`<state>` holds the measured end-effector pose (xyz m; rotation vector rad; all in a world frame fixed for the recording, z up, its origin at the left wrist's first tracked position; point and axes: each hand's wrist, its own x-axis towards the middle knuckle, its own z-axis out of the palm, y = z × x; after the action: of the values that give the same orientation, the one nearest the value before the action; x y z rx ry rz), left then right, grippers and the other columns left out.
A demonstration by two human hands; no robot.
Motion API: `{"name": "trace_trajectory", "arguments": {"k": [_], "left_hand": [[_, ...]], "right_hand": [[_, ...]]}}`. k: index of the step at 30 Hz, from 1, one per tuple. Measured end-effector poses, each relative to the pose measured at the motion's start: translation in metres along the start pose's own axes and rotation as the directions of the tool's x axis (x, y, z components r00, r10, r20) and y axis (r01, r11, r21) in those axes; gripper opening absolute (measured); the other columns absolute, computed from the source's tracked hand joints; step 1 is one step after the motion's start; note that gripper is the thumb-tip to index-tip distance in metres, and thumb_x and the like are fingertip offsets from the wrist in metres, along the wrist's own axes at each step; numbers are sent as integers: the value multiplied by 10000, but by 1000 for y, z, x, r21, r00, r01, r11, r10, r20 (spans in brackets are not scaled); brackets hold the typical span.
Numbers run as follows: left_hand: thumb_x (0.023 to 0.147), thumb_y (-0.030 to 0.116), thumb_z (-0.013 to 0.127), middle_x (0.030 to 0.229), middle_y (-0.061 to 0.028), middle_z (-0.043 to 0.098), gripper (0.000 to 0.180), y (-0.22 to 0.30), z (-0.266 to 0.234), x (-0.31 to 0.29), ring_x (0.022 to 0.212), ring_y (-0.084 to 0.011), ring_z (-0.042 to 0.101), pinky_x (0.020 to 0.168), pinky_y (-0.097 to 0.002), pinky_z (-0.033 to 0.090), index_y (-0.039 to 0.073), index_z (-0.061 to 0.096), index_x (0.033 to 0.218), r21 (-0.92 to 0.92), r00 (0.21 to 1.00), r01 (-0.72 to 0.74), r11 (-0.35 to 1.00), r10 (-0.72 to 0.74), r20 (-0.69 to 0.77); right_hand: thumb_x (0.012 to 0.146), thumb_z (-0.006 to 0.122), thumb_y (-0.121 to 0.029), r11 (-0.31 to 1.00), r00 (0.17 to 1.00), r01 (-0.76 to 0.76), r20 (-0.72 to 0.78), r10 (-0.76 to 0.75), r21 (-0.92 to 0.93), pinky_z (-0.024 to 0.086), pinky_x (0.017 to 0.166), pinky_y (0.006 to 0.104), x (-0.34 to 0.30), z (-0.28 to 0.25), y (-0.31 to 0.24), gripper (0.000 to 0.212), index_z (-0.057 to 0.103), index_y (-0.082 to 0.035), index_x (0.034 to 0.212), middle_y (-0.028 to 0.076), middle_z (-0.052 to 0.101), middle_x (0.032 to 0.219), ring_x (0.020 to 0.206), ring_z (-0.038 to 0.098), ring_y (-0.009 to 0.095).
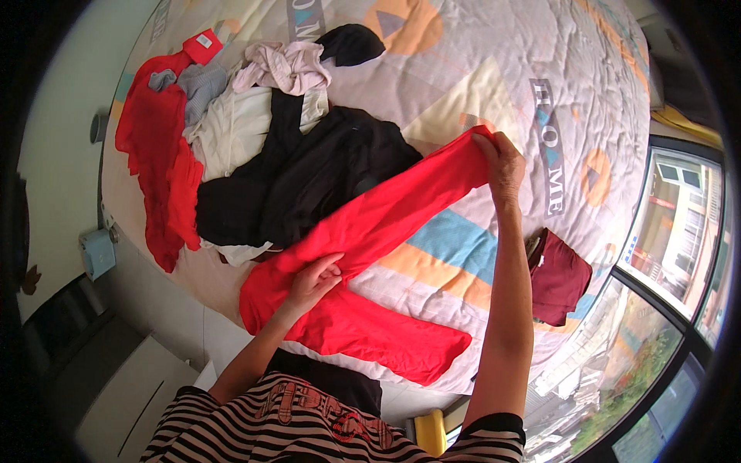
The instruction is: The person folds several garments on a bed, including a maroon shirt, a red long-sleeve shirt, a black long-sleeve shirt, and a white jacket. Each item is smoothed, folded into a compact rectangle, and stacked on the bed.
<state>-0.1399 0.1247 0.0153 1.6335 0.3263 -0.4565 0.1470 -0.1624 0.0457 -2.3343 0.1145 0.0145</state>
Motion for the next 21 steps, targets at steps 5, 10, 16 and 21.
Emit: {"name": "trace_trajectory", "arguments": {"k": [5,10,16,21], "left_hand": [[904,196,511,869,-45,613,332,45,-6,29,660,-91,579,580,-191,450,89,503,1217,-131,917,344,930,-303,259],[922,299,471,910,-90,629,436,90,6,72,720,-144,617,593,-227,478,44,427,1273,-334,912,304,892,-171,374],[925,430,415,988,-112,621,537,67,2,132,797,-203,636,648,-286,512,60,380,1312,-466,839,517,718,-316,443],[866,555,438,1144,-55,551,634,66,-8,135,1027,-135,496,905,-299,353,112,407,1319,-525,851,498,690,-272,450]], "right_hand": [[771,690,-295,1000,1000,1,13,-1,3,364,509,265,3,-20,-24,307,547,-37,684,40,456,555,529,384,87],[770,700,-252,995,997,75,8,-75,68,366,503,254,-15,-39,-84,272,577,-14,724,53,457,568,528,394,81],[673,740,-166,950,915,291,255,-312,118,440,515,307,-110,-16,-118,197,630,-74,809,66,545,701,594,545,221],[714,707,-218,905,803,396,421,-423,155,481,595,346,-193,50,-112,229,623,-110,897,80,519,761,750,558,235]]}}
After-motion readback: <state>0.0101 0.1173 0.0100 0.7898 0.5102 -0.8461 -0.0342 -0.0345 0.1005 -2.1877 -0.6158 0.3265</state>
